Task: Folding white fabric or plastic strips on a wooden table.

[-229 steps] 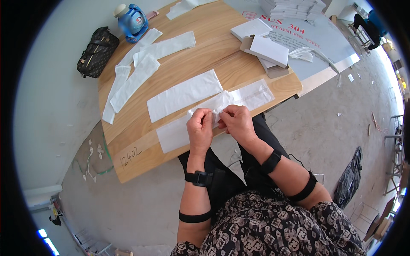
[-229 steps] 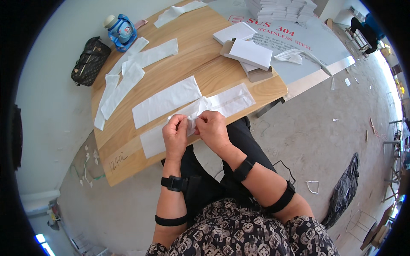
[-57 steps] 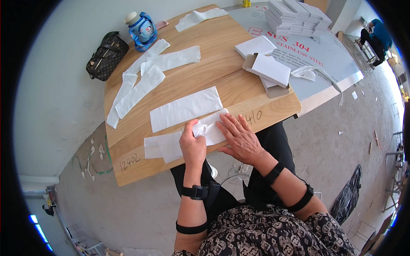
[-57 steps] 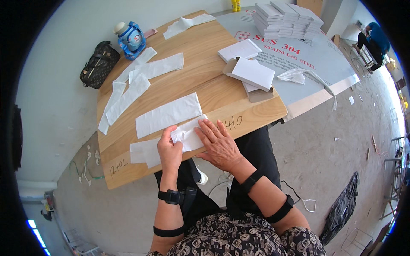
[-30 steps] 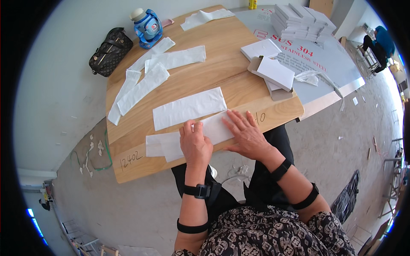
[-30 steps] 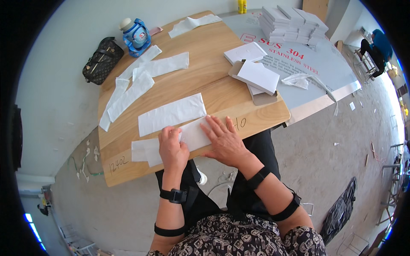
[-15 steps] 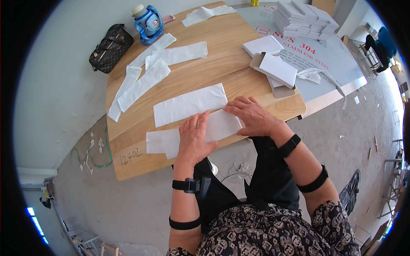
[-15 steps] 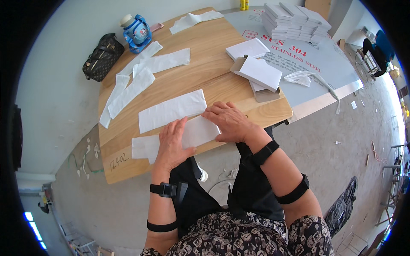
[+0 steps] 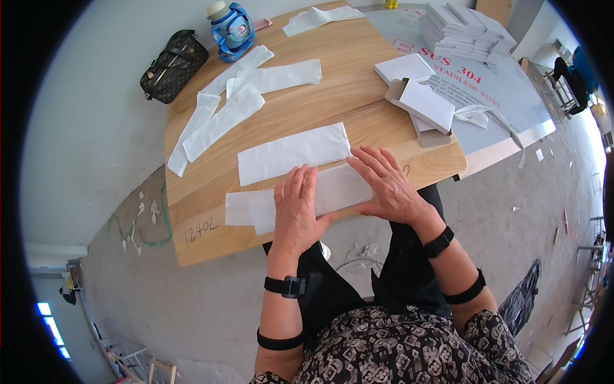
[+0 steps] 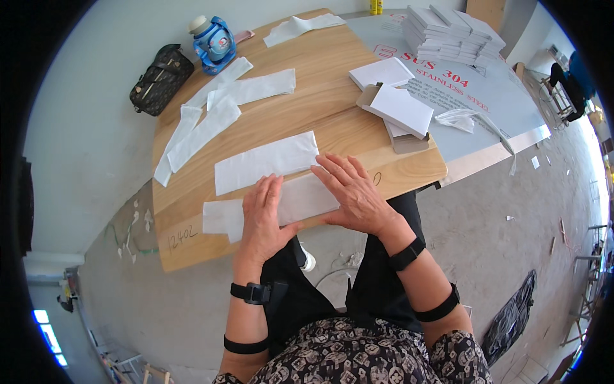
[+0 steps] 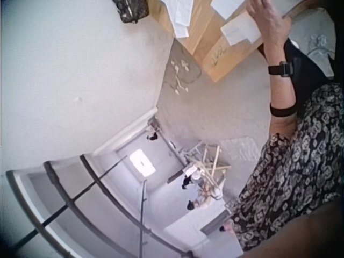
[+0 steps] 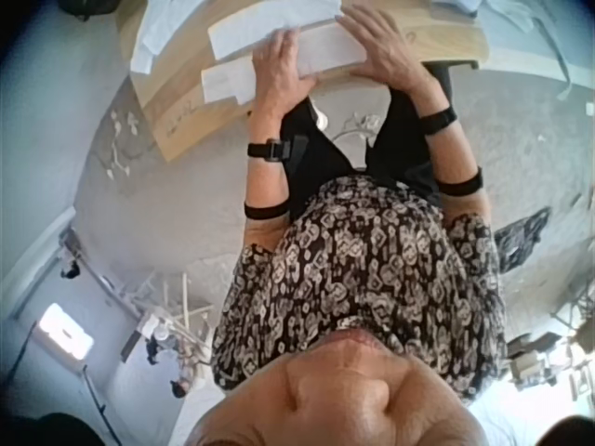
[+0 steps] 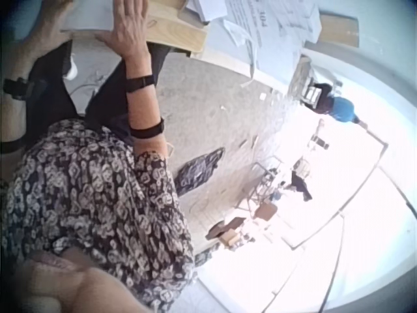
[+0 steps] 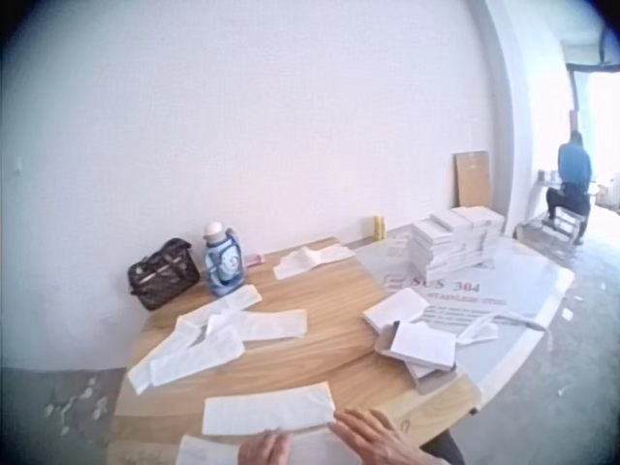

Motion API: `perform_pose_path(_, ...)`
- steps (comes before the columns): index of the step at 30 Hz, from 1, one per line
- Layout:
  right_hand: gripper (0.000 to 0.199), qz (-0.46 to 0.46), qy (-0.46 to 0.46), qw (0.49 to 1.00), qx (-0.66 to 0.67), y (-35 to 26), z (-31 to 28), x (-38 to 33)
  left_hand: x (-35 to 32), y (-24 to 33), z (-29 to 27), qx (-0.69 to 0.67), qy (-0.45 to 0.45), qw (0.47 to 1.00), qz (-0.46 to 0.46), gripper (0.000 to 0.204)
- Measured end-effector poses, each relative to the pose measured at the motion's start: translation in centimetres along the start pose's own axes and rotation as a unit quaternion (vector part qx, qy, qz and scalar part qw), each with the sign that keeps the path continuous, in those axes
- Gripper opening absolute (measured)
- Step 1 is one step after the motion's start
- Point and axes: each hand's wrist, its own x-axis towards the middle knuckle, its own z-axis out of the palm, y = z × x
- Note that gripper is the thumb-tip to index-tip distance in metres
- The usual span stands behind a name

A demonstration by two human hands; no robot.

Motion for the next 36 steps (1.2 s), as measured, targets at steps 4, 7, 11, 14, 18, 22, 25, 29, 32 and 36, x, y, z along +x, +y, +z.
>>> perform_pose_path(4, 0.087, -0.002, -0.061, 0.998, 0.002, 1.3, 0.0, -0.1, 0.2, -0.5, -0.2, -0.001, -0.041, 0.999, -0.016, 0.090)
perform_pose_path(7, 0.086, -0.007, -0.084, 0.996, 0.006, 1.8, -0.4, 0.2, 0.4, -1.8, -0.1, -0.016, -0.056, 0.998, -0.016, 0.086)
perform_pose_path(11, 0.083, -0.007, -0.071, 0.997, -0.023, 1.5, 0.0, -0.3, -0.1, -1.6, -0.5, -0.003, -0.018, 1.000, -0.009, 0.077)
perform_pose_path(14, 0.084, -0.028, -0.097, 0.991, -0.087, -0.5, -1.5, -0.5, -1.8, -4.5, -1.3, 0.021, 0.106, 0.993, -0.040, 0.069)
perform_pose_path(18, 0.074, -0.078, -0.149, 0.982, -0.089, -2.8, -2.0, -0.4, -5.5, -10.3, -3.3, 0.102, 0.210, 0.915, -0.328, 0.042)
perform_pose_path(22, 0.069, -0.075, -0.123, 0.987, -0.070, -3.7, 0.7, -0.6, -6.1, -10.2, -4.1, 0.099, 0.180, 0.885, -0.418, 0.024)
perform_pose_path(25, 0.068, -0.067, -0.107, 0.989, -0.081, -4.3, 2.0, -0.7, -6.5, -11.3, -3.4, 0.068, 0.188, 0.916, -0.349, 0.017)
perform_pose_path(29, 0.062, -0.013, 0.021, 0.999, 0.031, -6.1, 1.6, -0.2, -5.5, -8.6, -2.5, -0.026, 0.356, 0.903, -0.239, 0.012)
perform_pose_path(32, 0.053, 0.218, 0.002, 0.864, 0.454, -7.9, 2.1, 0.8, -3.3, -1.4, -2.6, -0.047, 0.315, 0.946, -0.055, 0.013)
perform_pose_path(36, 0.024, 0.318, 0.051, 0.729, 0.604, -10.1, 3.6, 3.4, -3.3, 2.5, -1.8, -0.062, 0.244, 0.967, 0.042, 0.022)
